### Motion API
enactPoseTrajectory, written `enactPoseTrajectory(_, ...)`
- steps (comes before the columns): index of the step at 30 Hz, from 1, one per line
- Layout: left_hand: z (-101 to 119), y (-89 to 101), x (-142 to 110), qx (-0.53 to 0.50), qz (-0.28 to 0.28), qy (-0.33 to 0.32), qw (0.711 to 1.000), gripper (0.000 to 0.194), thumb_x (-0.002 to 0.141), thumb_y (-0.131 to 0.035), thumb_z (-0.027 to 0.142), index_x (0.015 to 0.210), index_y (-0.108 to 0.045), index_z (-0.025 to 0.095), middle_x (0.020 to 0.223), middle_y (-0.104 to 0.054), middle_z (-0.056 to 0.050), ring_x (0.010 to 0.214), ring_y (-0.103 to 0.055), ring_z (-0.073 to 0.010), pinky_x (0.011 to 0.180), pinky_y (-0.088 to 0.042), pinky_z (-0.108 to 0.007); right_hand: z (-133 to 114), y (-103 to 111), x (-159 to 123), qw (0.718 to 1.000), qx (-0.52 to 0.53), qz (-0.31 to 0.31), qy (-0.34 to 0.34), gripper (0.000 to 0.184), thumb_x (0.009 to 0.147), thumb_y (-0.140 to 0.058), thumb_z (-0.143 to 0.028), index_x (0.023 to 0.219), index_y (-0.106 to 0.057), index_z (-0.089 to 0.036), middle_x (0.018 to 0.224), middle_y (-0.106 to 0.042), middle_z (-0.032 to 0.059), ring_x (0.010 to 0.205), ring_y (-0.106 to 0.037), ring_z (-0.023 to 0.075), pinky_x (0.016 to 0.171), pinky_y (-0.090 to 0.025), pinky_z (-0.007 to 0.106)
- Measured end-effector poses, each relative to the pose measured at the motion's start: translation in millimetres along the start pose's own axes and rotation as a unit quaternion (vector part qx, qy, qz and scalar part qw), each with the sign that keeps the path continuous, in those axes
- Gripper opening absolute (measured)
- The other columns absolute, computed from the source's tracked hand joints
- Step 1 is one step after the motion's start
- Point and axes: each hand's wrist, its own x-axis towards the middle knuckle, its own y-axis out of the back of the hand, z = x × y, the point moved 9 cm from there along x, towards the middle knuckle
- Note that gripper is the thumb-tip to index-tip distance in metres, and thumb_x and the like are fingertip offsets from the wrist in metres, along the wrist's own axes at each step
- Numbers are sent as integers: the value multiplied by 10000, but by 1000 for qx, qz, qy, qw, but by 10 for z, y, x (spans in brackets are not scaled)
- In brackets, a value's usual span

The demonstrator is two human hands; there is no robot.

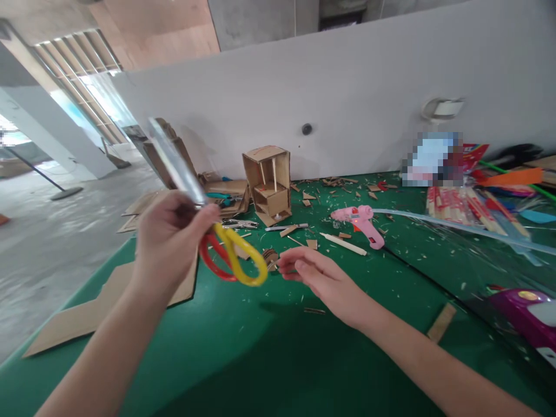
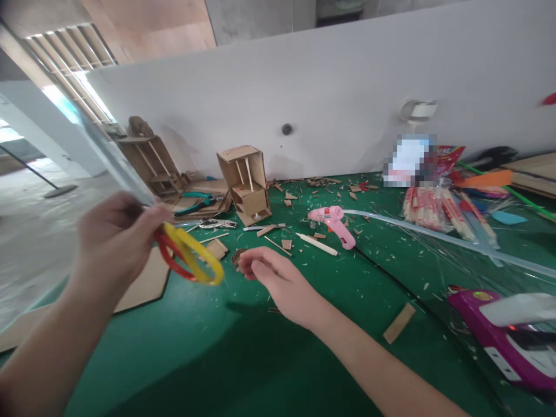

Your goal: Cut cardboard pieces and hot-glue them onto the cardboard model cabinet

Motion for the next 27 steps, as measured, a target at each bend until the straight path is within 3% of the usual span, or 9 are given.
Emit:
enactPoseTrajectory(3, 195, -523, -156, -83, -116, 65, 988, 185, 717, -738, 307, 724, -596, 189, 616, -558, 23, 543, -513, -92, 469, -407, -193, 35, -141, -56, 981, 165, -81, -61, 153, 891, -569, -295, 979, -639, -191, 1010, -652, 40, 966, -628, 139, 965, -448, 344)
enactPoseTrajectory(5, 246, -752, -239, -101, -150, 88, 979, 218, 719, -736, 305, 661, -562, 188, 572, -521, 30, 513, -473, -88, 449, -366, -198, 80, -226, -133, 955, 227, -148, -121, 176, 819, -660, -277, 950, -640, -161, 960, -664, 54, 932, -644, 150, 931, -462, 332)
enactPoseTrajectory(8, 211, -1040, -346, -141, -206, 130, 960, 200, 735, -722, 329, 684, -582, 195, 595, -535, 20, 519, -476, -99, 468, -373, -219, 152, -212, -182, 946, 227, -168, -162, 336, 727, -756, -283, 1005, -602, -174, 929, -646, 35, 823, -647, 141, 778, -510, 292)
enactPoseTrajectory(11, 212, -1222, -432, -145, -242, 140, 949, 180, 743, -715, 331, 721, -598, 197, 631, -546, 9, 548, -490, -109, 495, -389, -236, 131, -192, -133, 966, 168, -157, -116, 365, 683, -796, -299, 959, -591, -176, 852, -603, -6, 726, -582, 97, 681, -484, 232)
enactPoseTrajectory(14, 268, -1326, -516, -145, -256, 132, 946, 135, 771, -684, 299, 839, -625, 198, 684, -551, 0, 600, -520, -123, 536, -427, -248, 89, -261, -111, 974, 128, -166, -83, 344, 667, -793, -367, 856, -599, -154, 810, -596, 3, 741, -560, 115, 705, -467, 256)
enactPoseTrajectory(16, 262, -1354, -562, -166, -247, 143, 944, 277, 810, -629, 270, 1081, -590, 229, 752, -558, -1, 644, -545, -132, 568, -460, -252, 67, -240, -95, 982, 101, -145, -74, 308, 690, -764, -372, 819, -581, -161, 774, -592, 1, 736, -570, 133, 704, -468, 283)
enactPoseTrajectory(19, 177, -1342, -555, -205, -216, 142, 944, 520, 837, -530, 159, 1322, -397, 293, 895, -560, -9, 788, -594, -147, 683, -511, -269, 11, -78, -62, 993, 53, -91, -48, 203, 743, -688, -286, 808, -524, -185, 711, -542, -30, 665, -544, 121, 642, -453, 275)
enactPoseTrajectory(23, 16, -1222, -343, -209, -148, 76, 964, 494, 814, -434, 32, 1264, -394, 231, 899, -548, -16, 983, -597, -153, 937, -471, -334, -23, 267, -13, 997, -76, -3, -15, 282, 701, -635, -125, 906, -465, -217, 746, -475, -58, 619, -475, 99, 581, -421, 256)
enactPoseTrajectory(27, -161, -1195, -152, -243, -130, 99, 956, 279, 838, -469, 84, 1101, -457, 178, 902, -619, -35, 874, -646, -153, 817, -532, -340, 23, 434, 27, 988, -148, 42, 4, 240, 729, -655, -197, 787, -424, -220, 710, -453, -61, 595, -473, 99, 591, -452, 279)
